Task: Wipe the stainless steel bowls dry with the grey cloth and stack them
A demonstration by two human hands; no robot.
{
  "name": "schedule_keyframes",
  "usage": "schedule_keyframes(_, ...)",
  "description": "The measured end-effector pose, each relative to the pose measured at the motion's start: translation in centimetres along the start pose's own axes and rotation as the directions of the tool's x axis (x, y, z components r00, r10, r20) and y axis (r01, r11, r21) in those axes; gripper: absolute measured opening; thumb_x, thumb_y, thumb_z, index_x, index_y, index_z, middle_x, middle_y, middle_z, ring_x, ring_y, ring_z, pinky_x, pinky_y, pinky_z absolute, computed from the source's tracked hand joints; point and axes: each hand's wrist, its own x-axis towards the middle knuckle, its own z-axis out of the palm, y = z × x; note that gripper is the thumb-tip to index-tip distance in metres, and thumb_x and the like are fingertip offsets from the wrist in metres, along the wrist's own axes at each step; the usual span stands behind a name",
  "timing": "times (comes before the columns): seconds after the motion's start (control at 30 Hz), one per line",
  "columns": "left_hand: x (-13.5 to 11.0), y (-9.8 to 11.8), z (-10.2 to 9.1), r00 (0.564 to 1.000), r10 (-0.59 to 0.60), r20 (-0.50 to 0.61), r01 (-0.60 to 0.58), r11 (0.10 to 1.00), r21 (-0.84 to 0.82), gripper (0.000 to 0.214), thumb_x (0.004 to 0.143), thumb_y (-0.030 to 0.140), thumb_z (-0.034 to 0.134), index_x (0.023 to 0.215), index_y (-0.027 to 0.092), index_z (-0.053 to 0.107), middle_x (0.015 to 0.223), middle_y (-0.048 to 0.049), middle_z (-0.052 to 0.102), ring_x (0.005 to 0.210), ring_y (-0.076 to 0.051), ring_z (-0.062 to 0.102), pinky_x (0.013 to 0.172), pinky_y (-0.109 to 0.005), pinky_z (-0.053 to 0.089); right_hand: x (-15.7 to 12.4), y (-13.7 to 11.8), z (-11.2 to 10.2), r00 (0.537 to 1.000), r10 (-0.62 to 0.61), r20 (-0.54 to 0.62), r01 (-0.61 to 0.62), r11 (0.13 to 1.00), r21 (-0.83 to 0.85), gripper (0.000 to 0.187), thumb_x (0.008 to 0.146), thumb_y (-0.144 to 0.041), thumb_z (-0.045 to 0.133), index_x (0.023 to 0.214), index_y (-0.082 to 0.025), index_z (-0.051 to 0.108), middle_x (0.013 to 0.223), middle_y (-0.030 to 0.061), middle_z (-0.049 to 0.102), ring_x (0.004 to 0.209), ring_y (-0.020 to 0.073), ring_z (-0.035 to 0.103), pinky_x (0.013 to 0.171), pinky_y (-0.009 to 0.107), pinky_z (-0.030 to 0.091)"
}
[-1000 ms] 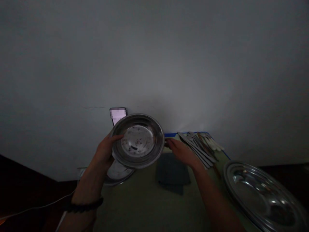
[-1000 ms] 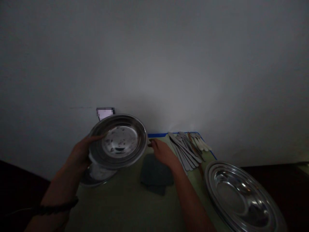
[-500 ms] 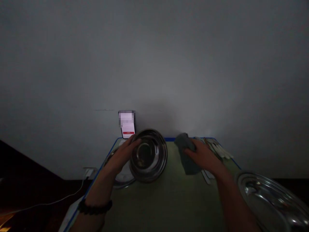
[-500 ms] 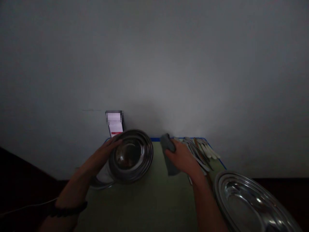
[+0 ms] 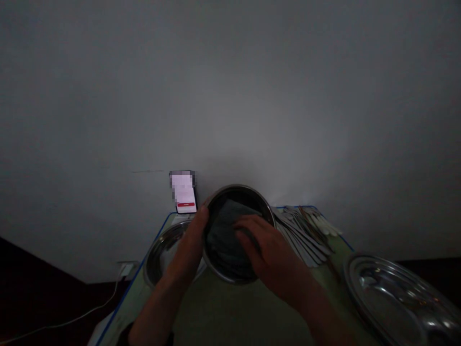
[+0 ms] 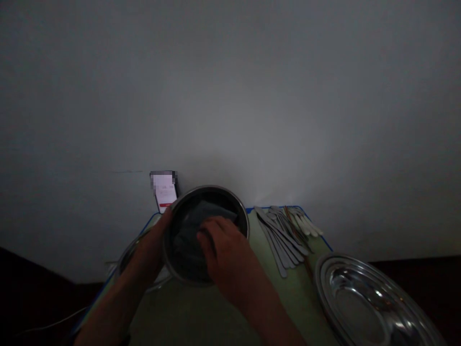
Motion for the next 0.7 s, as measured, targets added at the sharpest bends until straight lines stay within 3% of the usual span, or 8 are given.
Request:
schedule_keyframes(0.1,-1.2,1.2,1.0,0.990,0.018,-0.139,-0.035,0.992,-0.121,0.064,0.095,0.059,0.021,0.148,0.027,0.037,0.148,-0.0023,0.050,0.139,-0.026,0.040,0.112,-0.042,0.038,0.1,0.9,1.9,0.997,0.077,-0.017,-0.079,0.985,-0.157,0.046,0.092,-0.020,0.046,0.137,-0.013,0.049,0.149,0.0186,0.041,0.138,0.0333,0.038,0.111,0.053,0.038)
schedule_keyframes(0.17,-2.2,1.9,2.1,0.971,0.094,-0.220,-0.148,0.958,-0.244,0.068,0.092,0.064,0.027,0.147,0.025,0.039,0.148,-0.0033,0.050,0.139,-0.025,0.041,0.111,-0.038,0.039,0.4,1.6,2.9,0.991,0.098,-0.088,-0.114,0.974,-0.196,0.056,0.092,-0.019,0.044,0.147,-0.015,0.036,0.159,0.0182,0.023,0.147,0.0355,0.020,0.114,0.060,0.029)
schedule_keyframes(0.3,-3.8,2.4,4.0,0.957,0.153,-0.246,-0.241,0.891,-0.385,0.067,0.090,0.066,0.038,0.142,0.026,0.047,0.145,-0.0027,0.053,0.140,-0.023,0.039,0.113,-0.036,0.036,0.9,1.7,3.2,0.956,0.154,-0.248,-0.163,0.986,-0.016,0.055,0.097,-0.031,0.037,0.149,-0.016,0.030,0.162,0.0146,0.009,0.150,0.0297,0.009,0.118,0.056,0.021)
schedule_keyframes(0.37,-3.9,2.2,4.5,0.961,0.153,-0.231,-0.241,0.873,-0.424,0.062,0.090,0.063,0.040,0.141,0.027,0.049,0.147,-0.0018,0.051,0.142,-0.022,0.035,0.116,-0.036,0.031,0.8,1.0,2.6,0.937,0.200,-0.287,-0.161,0.975,0.153,0.053,0.098,-0.038,0.034,0.146,-0.017,0.035,0.162,0.0128,0.011,0.150,0.0262,0.012,0.119,0.051,0.025)
schedule_keyframes(0.43,-3.5,1.9,4.5,0.965,0.144,-0.219,-0.237,0.837,-0.494,0.060,0.091,0.061,0.042,0.140,0.027,0.049,0.147,-0.0016,0.050,0.144,-0.022,0.032,0.118,-0.036,0.026,0.6,0.0,1.9,0.947,0.181,-0.267,-0.103,0.954,0.282,0.045,0.099,-0.038,0.033,0.139,-0.020,0.045,0.159,0.0104,0.025,0.148,0.0219,0.023,0.118,0.046,0.029)
schedule_keyframes(0.53,-2.4,1.4,4.0,0.976,0.140,-0.169,-0.217,0.726,-0.652,0.059,0.093,0.058,0.040,0.141,0.026,0.048,0.144,-0.0037,0.054,0.142,-0.023,0.035,0.119,-0.039,0.025,0.2,-1.2,1.1,0.995,0.012,-0.103,0.027,0.928,0.371,0.031,0.097,-0.028,0.039,0.122,-0.023,0.058,0.142,0.0063,0.052,0.136,0.0159,0.044,0.117,0.037,0.033)
schedule_keyframes(0.6,-1.9,1.2,4.0,0.978,0.156,-0.135,-0.206,0.671,-0.713,0.058,0.095,0.057,0.035,0.143,0.025,0.045,0.143,-0.0049,0.055,0.138,-0.024,0.042,0.117,-0.042,0.030,0.1,-1.4,1.1,0.997,-0.053,-0.061,0.071,0.927,0.369,0.031,0.095,-0.022,0.042,0.123,-0.023,0.057,0.135,0.0061,0.057,0.131,0.0148,0.049,0.116,0.035,0.034)
schedule_keyframes(0.7,-2.7,1.4,4.6,0.968,0.202,-0.147,-0.246,0.662,-0.708,0.056,0.095,0.056,0.037,0.142,0.028,0.046,0.145,-0.0028,0.053,0.137,-0.023,0.044,0.116,-0.039,0.032,0.1,-0.9,2.1,0.963,0.034,-0.267,0.049,0.954,0.297,0.045,0.091,-0.022,0.046,0.135,-0.017,0.042,0.145,0.0136,0.045,0.139,0.0203,0.037,0.117,0.043,0.031)
